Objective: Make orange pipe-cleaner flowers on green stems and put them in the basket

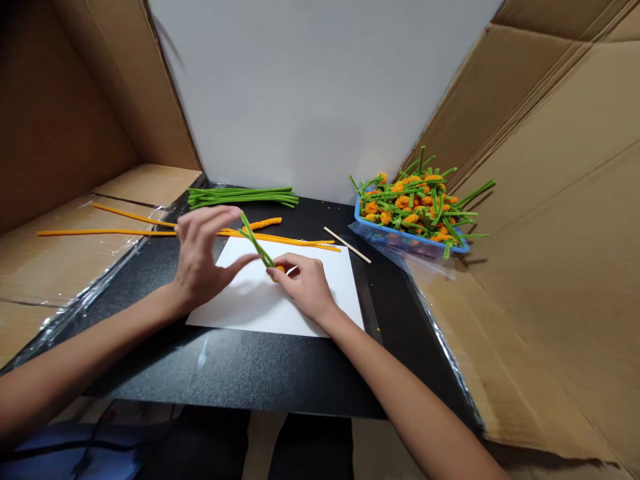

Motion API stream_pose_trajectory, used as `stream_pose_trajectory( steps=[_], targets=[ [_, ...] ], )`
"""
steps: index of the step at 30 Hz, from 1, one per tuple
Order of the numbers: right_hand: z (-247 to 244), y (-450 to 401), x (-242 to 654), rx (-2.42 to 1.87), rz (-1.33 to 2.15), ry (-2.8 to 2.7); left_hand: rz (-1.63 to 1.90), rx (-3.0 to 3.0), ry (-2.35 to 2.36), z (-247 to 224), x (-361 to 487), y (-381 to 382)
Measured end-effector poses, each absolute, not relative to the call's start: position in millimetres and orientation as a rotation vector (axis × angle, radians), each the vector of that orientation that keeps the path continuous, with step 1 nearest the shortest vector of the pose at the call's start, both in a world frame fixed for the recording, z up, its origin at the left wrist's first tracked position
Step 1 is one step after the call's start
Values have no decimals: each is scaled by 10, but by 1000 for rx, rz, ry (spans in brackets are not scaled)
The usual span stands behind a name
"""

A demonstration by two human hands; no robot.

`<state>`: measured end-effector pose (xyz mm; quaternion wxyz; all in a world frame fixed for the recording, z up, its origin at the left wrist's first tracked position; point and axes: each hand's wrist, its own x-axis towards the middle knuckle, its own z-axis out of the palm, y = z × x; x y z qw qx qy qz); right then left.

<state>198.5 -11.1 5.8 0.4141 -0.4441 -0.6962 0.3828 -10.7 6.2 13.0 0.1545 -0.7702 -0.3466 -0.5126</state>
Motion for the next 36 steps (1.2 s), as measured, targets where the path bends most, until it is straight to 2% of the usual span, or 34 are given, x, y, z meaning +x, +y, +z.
stream_pose_trajectory(
  steps=[3, 7, 13, 22, 29, 36],
  targets=[
    [48, -87, 1972, -1076, 1136, -1495, -1791, -2265, -1350, 150, -71, 62],
    [50, -128, 1936, -1069, 1162, -1431, -1856, -2791, -1606, 134, 44, -19],
    [42, -260, 1861, -1042, 894, -1764, -1943, -2865, -1618, 94, 159, -134],
    [24, -246, 1864, -1066, 1064, -1765, -2374, -2823, -1659, 33, 161, -100],
    [52, -254, 1870, -1057, 583, -1829, -2463, -2721, -1851, 63, 166, -73],
    [22, -207, 1889, -1129, 833, -1581, -2428, -2735, -1880, 25, 196, -66]
  ],
)
